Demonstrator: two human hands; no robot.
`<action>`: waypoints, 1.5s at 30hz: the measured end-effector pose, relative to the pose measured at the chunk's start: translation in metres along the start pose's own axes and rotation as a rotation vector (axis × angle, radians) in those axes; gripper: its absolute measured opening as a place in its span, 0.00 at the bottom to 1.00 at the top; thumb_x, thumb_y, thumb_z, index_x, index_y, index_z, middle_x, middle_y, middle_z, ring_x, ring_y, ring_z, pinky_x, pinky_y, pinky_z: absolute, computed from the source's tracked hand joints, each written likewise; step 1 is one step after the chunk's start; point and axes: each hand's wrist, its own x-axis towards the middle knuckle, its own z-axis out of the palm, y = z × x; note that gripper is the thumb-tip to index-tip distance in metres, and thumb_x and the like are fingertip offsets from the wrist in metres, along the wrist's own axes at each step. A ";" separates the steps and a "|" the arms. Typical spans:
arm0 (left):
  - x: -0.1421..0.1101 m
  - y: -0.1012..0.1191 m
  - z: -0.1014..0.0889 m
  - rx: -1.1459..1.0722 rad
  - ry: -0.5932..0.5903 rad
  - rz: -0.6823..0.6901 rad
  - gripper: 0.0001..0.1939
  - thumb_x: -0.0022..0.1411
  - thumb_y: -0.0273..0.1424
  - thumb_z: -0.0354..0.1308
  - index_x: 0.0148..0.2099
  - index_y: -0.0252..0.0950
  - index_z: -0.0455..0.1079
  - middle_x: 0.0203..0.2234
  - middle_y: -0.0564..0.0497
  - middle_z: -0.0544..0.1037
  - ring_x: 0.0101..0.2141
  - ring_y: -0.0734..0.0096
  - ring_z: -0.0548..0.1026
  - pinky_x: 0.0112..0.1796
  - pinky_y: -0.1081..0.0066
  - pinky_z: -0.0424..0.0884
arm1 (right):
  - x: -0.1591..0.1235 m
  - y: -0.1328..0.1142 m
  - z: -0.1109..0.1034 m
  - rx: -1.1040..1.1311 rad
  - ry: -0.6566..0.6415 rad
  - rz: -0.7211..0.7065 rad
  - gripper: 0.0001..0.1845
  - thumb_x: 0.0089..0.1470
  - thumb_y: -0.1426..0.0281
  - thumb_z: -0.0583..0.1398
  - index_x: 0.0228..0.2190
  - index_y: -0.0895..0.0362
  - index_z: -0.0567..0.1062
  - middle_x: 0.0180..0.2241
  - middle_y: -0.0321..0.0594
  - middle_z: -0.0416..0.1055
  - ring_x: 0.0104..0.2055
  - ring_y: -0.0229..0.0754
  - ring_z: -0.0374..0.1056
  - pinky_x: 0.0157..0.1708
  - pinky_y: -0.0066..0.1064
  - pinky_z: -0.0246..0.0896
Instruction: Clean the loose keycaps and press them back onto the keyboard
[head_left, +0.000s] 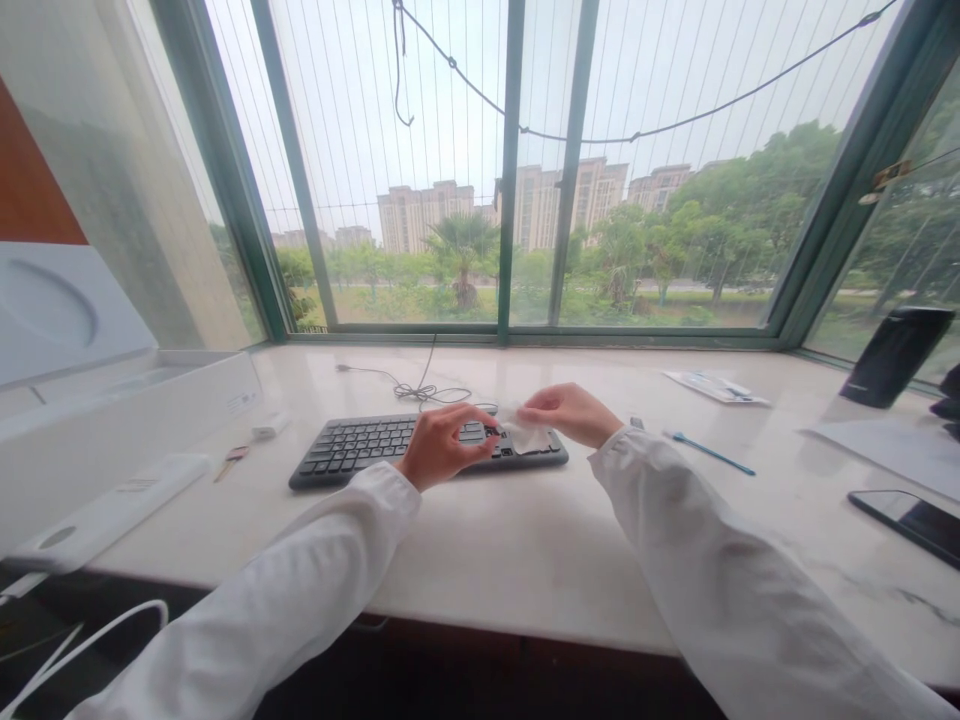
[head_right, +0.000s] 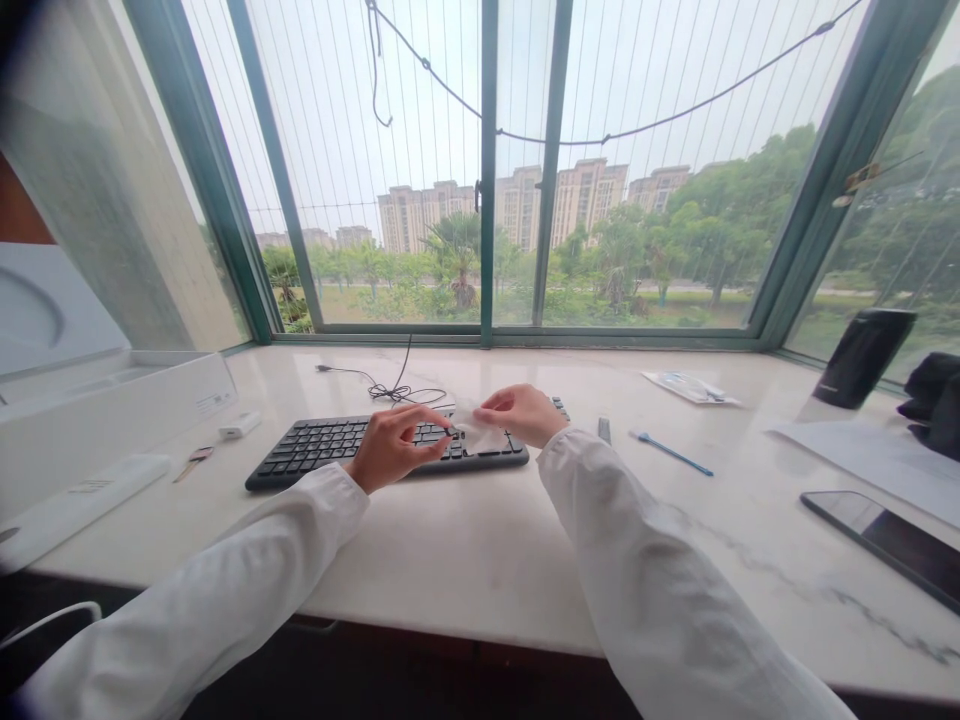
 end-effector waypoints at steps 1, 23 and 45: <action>0.000 0.000 0.001 0.005 -0.001 -0.006 0.06 0.55 0.34 0.63 0.36 0.39 0.76 0.28 0.56 0.78 0.17 0.82 0.57 0.22 0.77 0.58 | 0.000 -0.001 0.003 0.035 0.005 -0.014 0.21 0.42 0.53 0.66 0.29 0.59 0.82 0.30 0.44 0.78 0.33 0.46 0.71 0.33 0.32 0.62; -0.001 -0.001 0.004 0.078 0.159 0.014 0.08 0.55 0.35 0.63 0.38 0.40 0.72 0.31 0.60 0.80 0.16 0.84 0.60 0.23 0.78 0.62 | -0.006 -0.017 0.045 0.545 -0.163 -0.042 0.24 0.39 0.54 0.69 0.32 0.60 0.77 0.30 0.40 0.76 0.34 0.41 0.70 0.38 0.33 0.63; 0.001 -0.005 0.004 0.060 0.086 -0.070 0.11 0.57 0.37 0.62 0.40 0.38 0.73 0.35 0.54 0.80 0.17 0.84 0.61 0.22 0.77 0.62 | -0.001 -0.012 0.050 0.426 0.028 -0.100 0.15 0.46 0.61 0.65 0.35 0.57 0.79 0.35 0.43 0.79 0.40 0.49 0.73 0.41 0.36 0.67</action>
